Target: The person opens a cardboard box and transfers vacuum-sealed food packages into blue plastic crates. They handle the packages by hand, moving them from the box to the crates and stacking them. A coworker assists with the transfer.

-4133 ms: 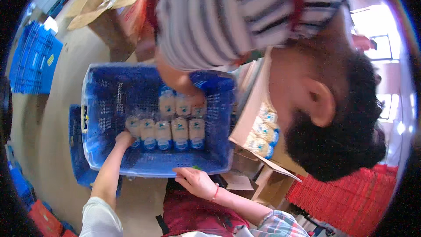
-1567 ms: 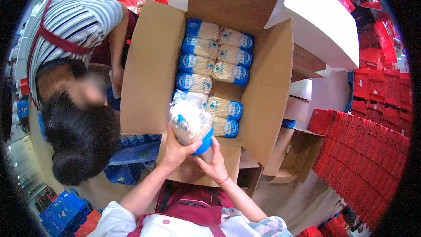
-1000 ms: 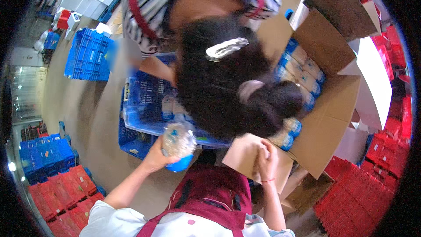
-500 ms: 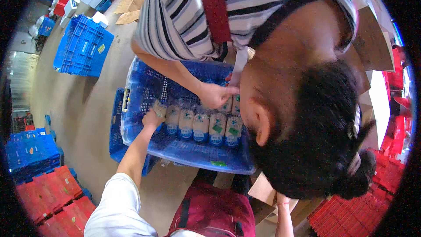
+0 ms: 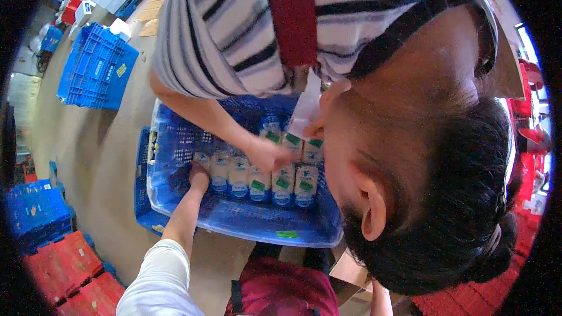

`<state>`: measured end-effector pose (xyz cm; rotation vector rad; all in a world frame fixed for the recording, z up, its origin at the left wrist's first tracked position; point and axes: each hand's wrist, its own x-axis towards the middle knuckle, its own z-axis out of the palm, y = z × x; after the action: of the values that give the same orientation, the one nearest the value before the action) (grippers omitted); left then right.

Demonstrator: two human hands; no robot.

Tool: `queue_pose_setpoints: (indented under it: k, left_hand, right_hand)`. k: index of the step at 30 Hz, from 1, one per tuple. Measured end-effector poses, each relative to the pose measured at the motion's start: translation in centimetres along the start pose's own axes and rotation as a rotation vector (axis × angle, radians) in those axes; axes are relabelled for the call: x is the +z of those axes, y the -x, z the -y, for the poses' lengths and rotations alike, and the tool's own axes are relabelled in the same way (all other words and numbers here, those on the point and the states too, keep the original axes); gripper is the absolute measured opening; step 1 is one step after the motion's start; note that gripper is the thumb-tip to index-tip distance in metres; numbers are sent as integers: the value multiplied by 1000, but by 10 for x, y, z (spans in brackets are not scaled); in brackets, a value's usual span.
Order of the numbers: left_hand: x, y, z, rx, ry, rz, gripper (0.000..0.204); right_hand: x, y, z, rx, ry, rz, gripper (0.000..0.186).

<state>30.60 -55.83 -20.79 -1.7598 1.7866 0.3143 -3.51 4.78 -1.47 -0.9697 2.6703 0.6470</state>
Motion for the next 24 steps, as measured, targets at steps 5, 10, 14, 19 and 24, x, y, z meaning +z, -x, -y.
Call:
queue_pose_setpoints:
  k: [5, 10, 14, 19, 24]
  left_hand:
    - [-21, -20, 18, 174, 23, 171, 72]
    - [-79, 80, 14, 356, 93, 19, 43]
    - [-141, 240, 15, 807, 386, -222, 23]
    - [-176, 402, -39, 1243, 599, -167, 15]
    - [-160, 474, -173, 1609, 594, 37, 15]
  right_hand:
    - [1, -23, -12, 390, -963, -32, 35]
    - [-10, -58, -17, 892, -1963, -23, 42]
    - [11, -94, -44, 1160, -2378, 311, 43]
    - [-11, -111, -5, 1483, -2380, 371, 47]
    - [22, -119, 13, 1572, -2516, 411, 32]
